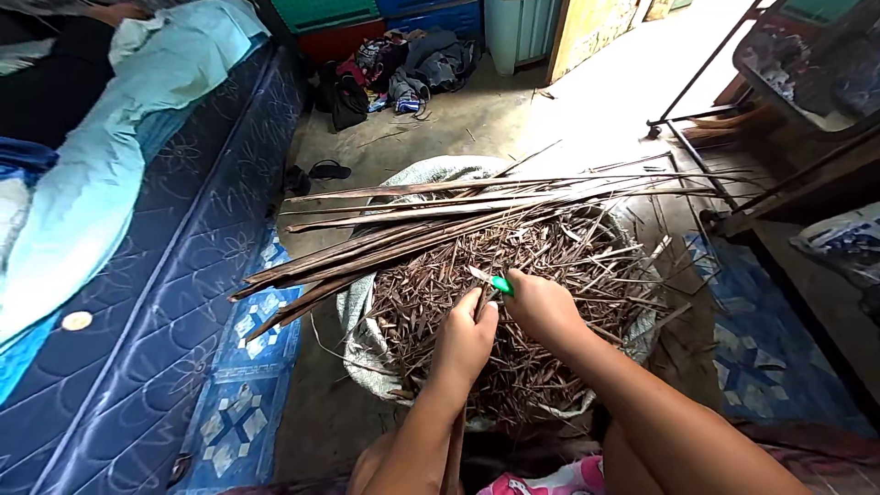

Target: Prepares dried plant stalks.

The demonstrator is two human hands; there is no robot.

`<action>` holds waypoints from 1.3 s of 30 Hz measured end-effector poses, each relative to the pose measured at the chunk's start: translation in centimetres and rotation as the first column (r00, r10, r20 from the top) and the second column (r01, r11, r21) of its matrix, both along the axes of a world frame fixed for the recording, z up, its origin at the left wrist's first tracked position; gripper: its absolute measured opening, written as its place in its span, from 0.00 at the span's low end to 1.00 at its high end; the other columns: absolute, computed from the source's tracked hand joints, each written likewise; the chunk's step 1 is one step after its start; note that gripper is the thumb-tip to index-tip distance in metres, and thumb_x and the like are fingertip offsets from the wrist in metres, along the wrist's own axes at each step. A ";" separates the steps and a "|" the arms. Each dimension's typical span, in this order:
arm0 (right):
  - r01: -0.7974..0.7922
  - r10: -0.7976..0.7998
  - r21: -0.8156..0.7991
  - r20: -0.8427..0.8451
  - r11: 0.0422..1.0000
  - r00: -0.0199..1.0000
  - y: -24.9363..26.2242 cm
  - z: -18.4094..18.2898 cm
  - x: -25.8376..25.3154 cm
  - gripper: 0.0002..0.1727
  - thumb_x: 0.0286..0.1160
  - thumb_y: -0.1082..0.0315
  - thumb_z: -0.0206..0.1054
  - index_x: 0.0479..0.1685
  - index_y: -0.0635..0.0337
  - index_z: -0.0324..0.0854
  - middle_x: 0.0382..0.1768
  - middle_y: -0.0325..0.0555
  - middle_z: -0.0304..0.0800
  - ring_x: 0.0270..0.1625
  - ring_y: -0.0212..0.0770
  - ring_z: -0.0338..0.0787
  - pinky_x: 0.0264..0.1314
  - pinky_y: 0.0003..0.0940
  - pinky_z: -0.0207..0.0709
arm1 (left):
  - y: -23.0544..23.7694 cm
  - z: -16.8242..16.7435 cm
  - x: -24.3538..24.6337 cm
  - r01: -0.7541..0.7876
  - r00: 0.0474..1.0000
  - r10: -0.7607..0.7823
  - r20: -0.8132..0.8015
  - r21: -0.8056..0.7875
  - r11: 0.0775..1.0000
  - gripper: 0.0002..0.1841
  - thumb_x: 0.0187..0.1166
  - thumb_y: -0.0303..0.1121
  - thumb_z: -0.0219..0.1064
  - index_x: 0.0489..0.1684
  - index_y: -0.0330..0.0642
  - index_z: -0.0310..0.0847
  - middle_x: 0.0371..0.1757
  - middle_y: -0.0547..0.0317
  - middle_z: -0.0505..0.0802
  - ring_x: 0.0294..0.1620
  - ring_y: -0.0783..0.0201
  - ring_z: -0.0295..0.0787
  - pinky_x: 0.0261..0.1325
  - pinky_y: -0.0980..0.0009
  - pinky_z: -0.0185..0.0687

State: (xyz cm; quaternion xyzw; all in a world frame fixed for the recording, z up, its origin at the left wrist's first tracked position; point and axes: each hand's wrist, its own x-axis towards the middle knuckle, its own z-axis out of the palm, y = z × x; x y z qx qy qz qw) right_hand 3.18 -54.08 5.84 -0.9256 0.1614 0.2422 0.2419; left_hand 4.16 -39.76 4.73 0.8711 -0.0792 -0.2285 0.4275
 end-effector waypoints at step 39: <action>0.073 -0.074 -0.056 -0.012 0.996 0.997 -0.6 0.3 0.3 0.18 0.91 0.62 0.51 0.66 0.61 0.79 0.57 0.61 0.91 0.64 0.62 0.90 0.61 0.63 0.80 | -0.3 0.7 -0.8 0.022 0.999 -0.026 0.038 0.108 0.994 0.22 0.93 0.36 0.50 0.81 0.41 0.77 0.65 0.49 0.92 0.61 0.57 0.90 0.69 0.55 0.79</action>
